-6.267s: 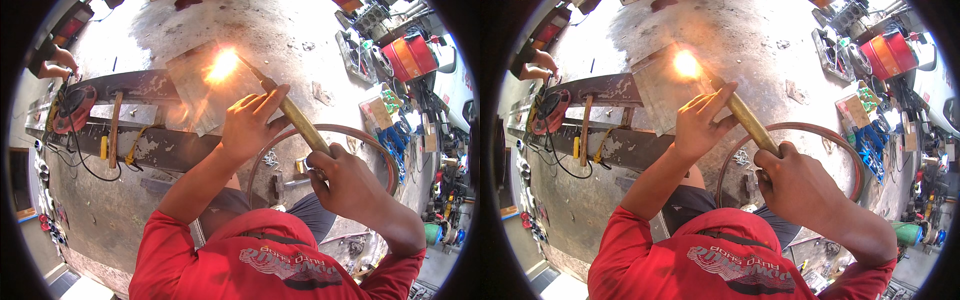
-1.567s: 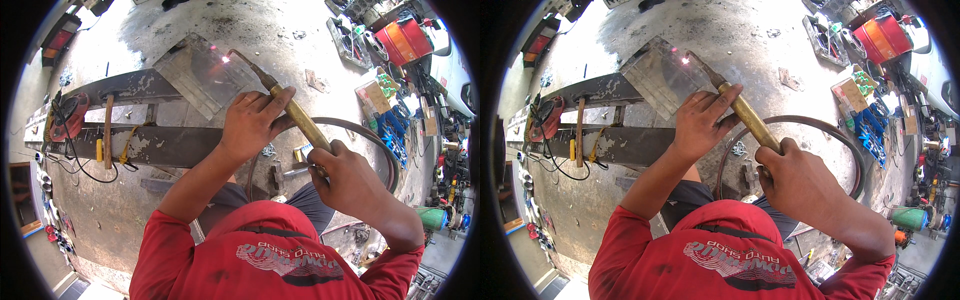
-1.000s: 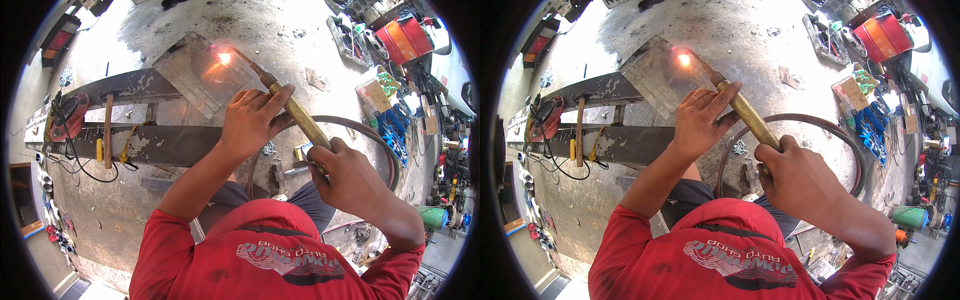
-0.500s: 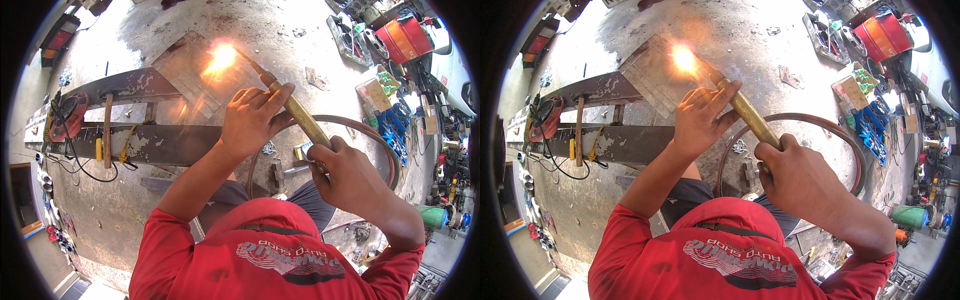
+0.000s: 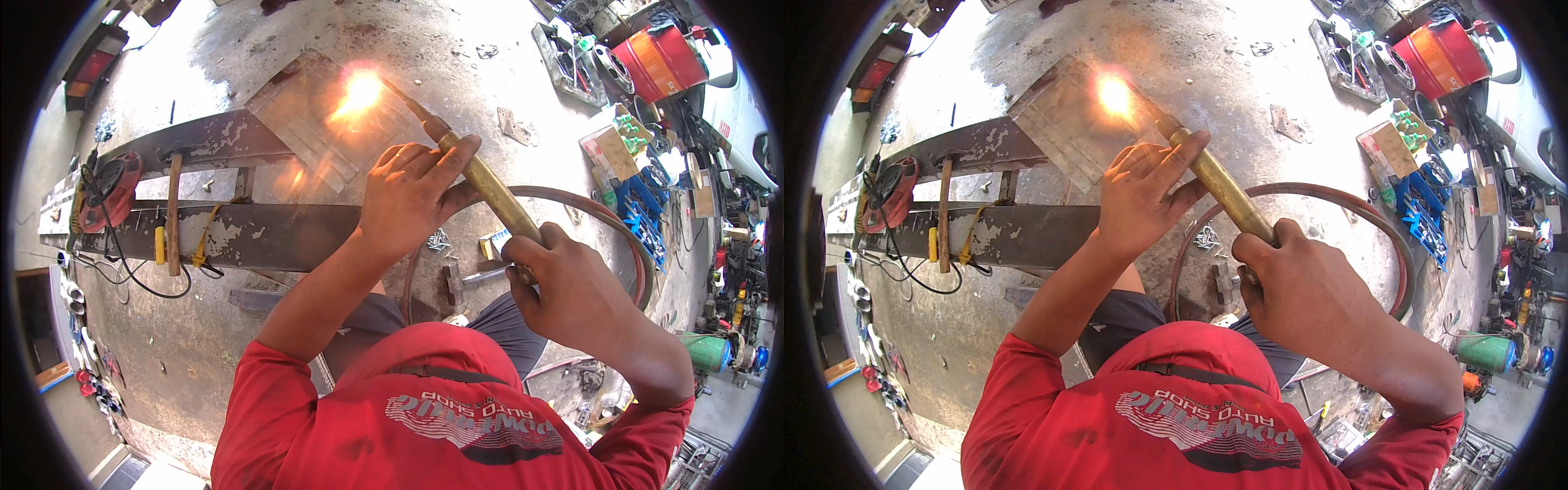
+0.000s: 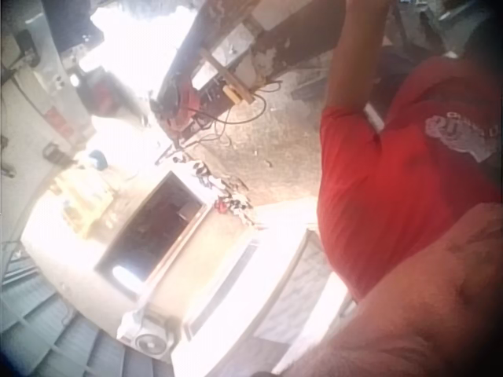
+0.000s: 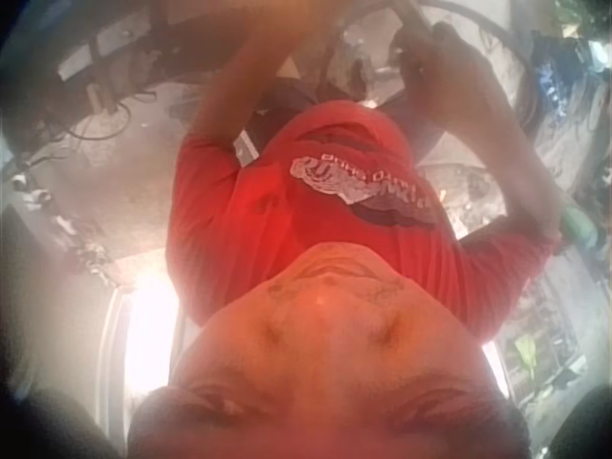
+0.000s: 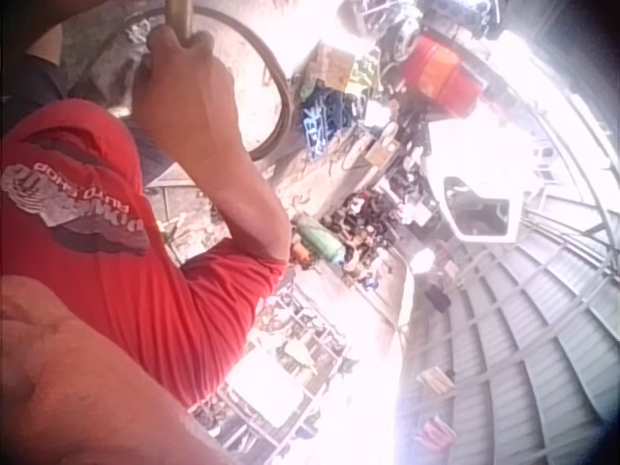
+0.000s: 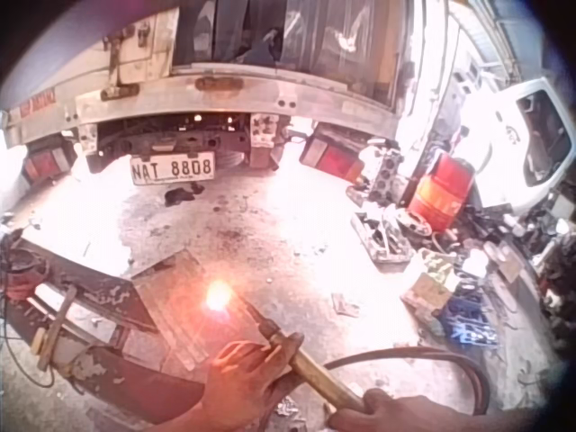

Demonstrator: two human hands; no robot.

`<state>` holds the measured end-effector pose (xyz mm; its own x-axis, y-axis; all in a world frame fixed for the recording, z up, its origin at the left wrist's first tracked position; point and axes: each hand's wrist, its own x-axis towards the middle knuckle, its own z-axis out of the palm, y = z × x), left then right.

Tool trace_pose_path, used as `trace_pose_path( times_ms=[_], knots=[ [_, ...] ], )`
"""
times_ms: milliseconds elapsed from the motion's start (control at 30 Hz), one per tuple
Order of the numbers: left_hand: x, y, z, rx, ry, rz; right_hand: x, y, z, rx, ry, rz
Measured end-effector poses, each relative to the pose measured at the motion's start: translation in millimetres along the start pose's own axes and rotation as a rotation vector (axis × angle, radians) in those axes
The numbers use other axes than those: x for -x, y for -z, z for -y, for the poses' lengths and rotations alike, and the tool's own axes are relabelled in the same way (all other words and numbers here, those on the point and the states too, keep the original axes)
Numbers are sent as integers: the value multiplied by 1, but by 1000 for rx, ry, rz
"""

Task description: The person welds a rectangular metal plate onto a larger metal frame using a handheld welding torch. They repeatedly strike the hot weld with a hammer to flatten the metal and then continue welding along the seam. The person works on a single joint, alternating between welding and hammering.

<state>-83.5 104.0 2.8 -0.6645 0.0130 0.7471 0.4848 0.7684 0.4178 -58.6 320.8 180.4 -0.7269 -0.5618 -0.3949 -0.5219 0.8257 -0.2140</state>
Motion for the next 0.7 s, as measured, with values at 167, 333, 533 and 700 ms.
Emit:
trace_pose_path(
  times_ms=[167, 333, 533, 700],
  knots=[
    [-3, 4, -4, 39, 23, -6, -2, 1, -1, -16, 15, 9],
    [-5, 4, -4, 61, 20, -17, -4, 1, 0, -14, 21, 10],
    [-2, 5, -3, 55, 48, 16, -4, 2, 1, -12, 21, 16],
    [-1, 1, 2, -2, -12, 1, -2, 1, 0, -13, 21, 15]
  ],
)
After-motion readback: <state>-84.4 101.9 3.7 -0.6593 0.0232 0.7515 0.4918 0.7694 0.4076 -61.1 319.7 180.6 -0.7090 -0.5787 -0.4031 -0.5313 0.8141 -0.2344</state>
